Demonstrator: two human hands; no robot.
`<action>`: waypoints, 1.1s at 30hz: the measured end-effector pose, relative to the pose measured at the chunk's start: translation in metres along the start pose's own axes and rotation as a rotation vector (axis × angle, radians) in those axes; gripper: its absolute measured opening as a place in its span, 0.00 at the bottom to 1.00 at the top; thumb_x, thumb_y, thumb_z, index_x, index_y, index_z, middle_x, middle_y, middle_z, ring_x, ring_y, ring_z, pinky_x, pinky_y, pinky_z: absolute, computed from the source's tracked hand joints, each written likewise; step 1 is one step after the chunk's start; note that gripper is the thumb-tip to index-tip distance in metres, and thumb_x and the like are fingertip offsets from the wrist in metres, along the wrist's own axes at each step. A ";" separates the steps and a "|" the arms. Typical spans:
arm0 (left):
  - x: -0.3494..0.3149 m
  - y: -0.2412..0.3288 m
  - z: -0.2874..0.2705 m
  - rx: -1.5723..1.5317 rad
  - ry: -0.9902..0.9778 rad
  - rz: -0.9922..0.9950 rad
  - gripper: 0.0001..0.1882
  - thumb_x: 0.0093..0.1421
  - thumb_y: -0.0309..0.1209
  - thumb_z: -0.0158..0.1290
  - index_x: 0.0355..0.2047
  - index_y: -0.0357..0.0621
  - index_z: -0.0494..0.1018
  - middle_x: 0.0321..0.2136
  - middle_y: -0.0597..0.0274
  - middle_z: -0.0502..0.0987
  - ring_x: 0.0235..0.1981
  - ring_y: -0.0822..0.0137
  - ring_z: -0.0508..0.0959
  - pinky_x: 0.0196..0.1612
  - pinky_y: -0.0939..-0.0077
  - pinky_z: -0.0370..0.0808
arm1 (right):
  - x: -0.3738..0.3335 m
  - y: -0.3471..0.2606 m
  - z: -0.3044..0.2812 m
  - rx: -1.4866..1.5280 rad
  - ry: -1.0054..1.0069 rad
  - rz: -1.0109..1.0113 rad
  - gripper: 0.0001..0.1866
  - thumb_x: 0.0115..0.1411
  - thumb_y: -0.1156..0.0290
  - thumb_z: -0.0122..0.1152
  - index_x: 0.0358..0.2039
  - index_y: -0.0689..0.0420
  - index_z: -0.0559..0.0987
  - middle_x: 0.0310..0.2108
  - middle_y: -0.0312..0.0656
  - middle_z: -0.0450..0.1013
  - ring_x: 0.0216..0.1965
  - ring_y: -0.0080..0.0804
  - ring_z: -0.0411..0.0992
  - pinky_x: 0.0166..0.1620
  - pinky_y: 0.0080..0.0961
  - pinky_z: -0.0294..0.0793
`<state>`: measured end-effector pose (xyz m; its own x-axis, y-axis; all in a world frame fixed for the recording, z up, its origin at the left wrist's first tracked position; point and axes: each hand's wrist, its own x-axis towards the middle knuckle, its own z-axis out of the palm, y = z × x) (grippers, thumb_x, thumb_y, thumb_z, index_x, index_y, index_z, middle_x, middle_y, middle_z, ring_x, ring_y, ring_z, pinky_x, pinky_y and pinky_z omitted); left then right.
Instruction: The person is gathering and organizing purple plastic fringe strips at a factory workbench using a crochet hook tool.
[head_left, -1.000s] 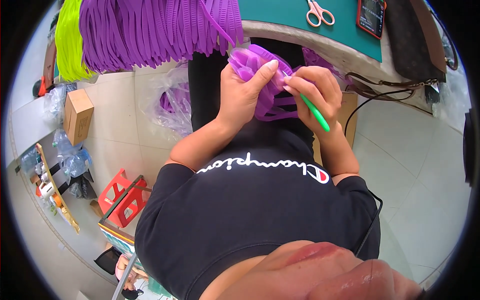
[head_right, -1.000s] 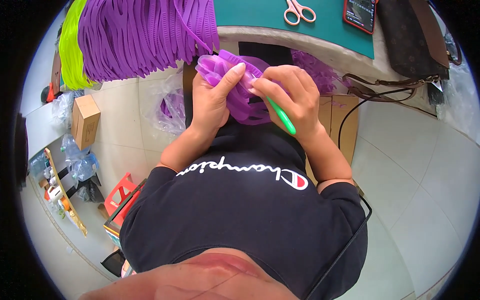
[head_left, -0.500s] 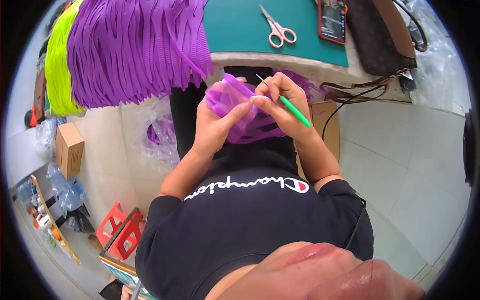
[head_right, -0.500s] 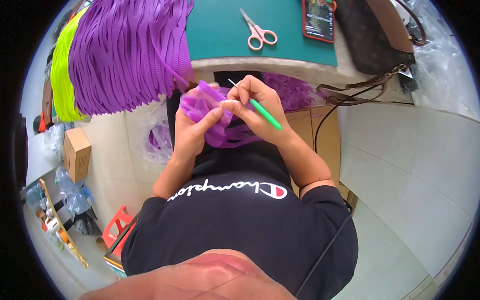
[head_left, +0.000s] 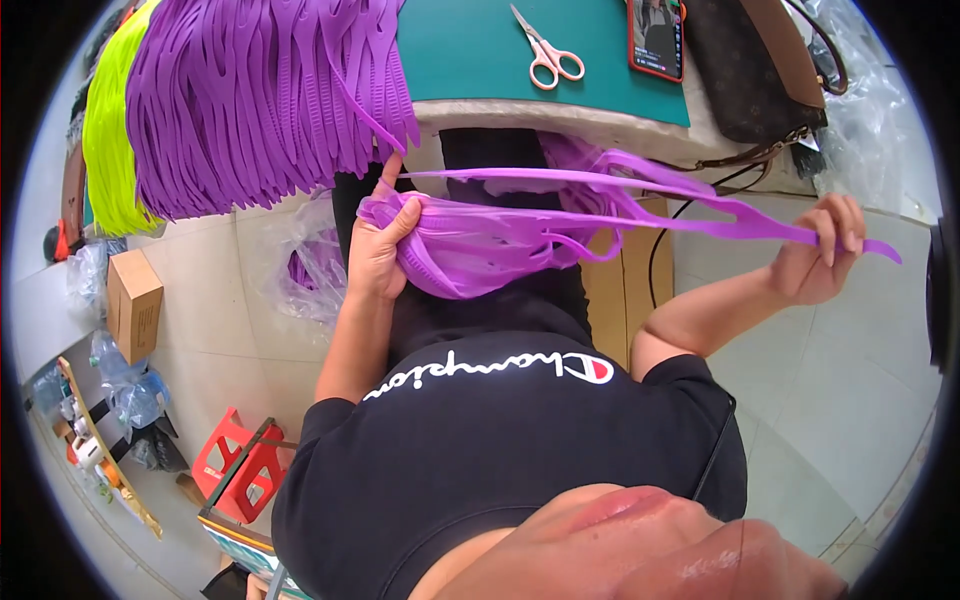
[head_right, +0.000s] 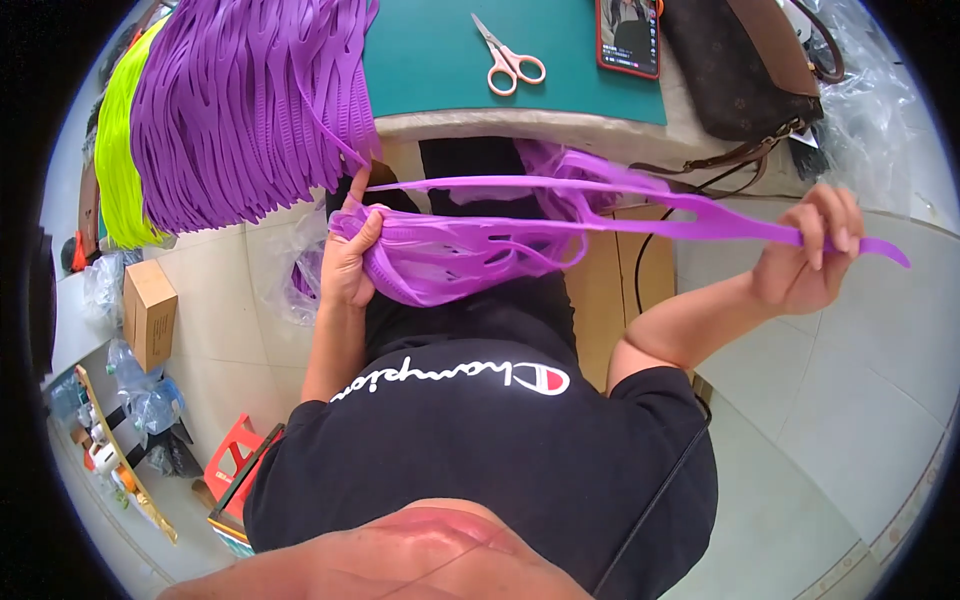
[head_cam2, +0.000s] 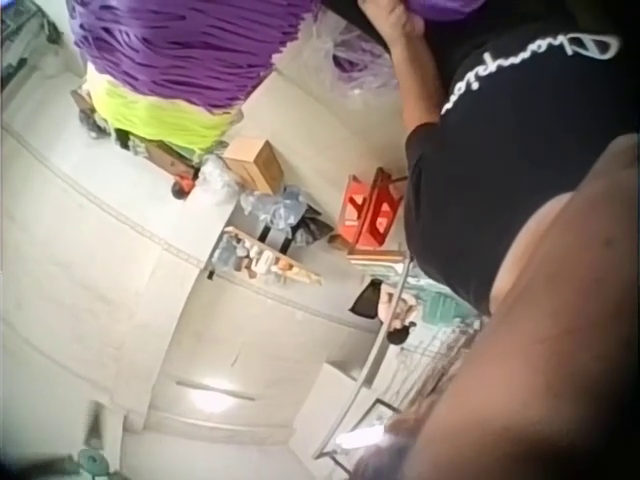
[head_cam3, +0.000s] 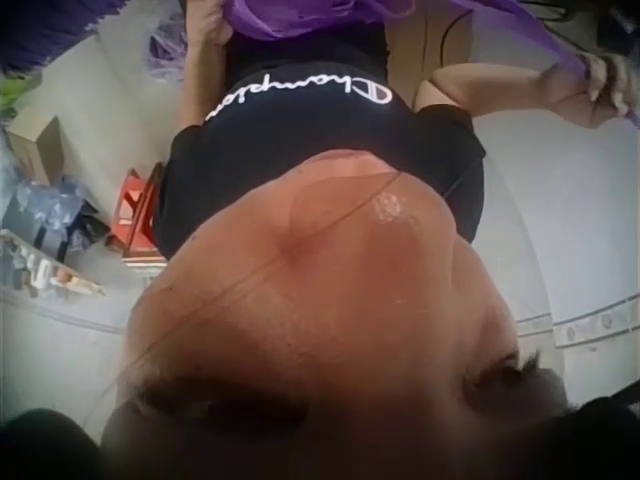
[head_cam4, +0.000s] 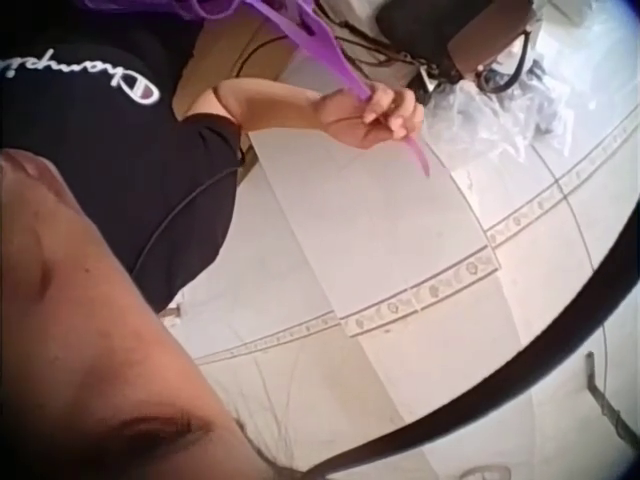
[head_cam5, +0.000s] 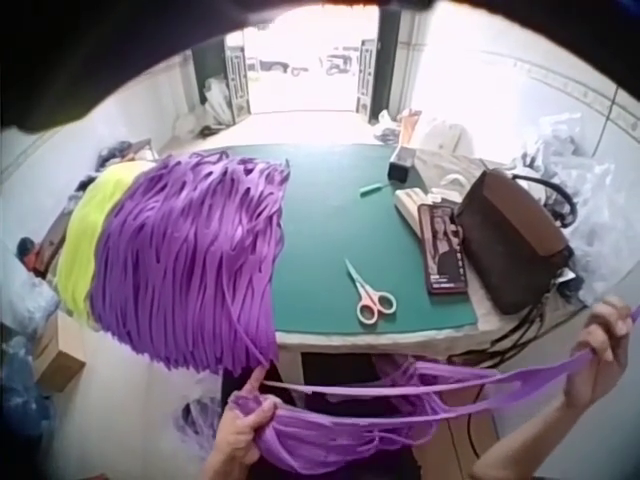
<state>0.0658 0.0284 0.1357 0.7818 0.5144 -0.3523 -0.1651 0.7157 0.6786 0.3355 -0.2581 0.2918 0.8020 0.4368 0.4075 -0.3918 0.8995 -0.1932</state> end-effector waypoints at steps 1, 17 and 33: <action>-0.002 0.000 -0.002 0.002 -0.025 0.024 0.39 0.59 0.24 0.57 0.67 0.45 0.50 0.32 0.65 0.77 0.35 0.73 0.77 0.44 0.78 0.74 | 0.005 -0.003 0.000 -0.025 -0.004 0.007 0.12 0.51 0.89 0.54 0.25 0.58 0.65 0.27 0.36 0.61 0.32 0.27 0.63 0.27 0.18 0.65; -0.017 0.014 0.034 0.205 -0.221 0.123 0.60 0.50 0.15 0.60 0.68 0.54 0.25 0.38 0.56 0.75 0.41 0.63 0.78 0.48 0.66 0.75 | -0.070 0.174 -0.040 -0.984 -0.411 0.660 0.40 0.61 0.32 0.34 0.15 0.59 0.68 0.16 0.40 0.63 0.18 0.25 0.60 0.21 0.20 0.55; -0.016 0.015 0.040 0.334 -0.207 0.235 0.53 0.51 0.16 0.60 0.68 0.43 0.37 0.36 0.57 0.79 0.41 0.66 0.79 0.49 0.73 0.73 | -0.083 0.190 -0.050 -0.942 -0.316 0.818 0.37 0.66 0.39 0.32 0.18 0.61 0.69 0.18 0.40 0.64 0.22 0.24 0.59 0.27 0.20 0.56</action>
<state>0.0745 0.0124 0.1775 0.8556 0.5152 -0.0508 -0.1761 0.3819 0.9073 0.2169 -0.1227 0.1770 0.2891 0.9565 0.0398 -0.1451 0.0849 -0.9858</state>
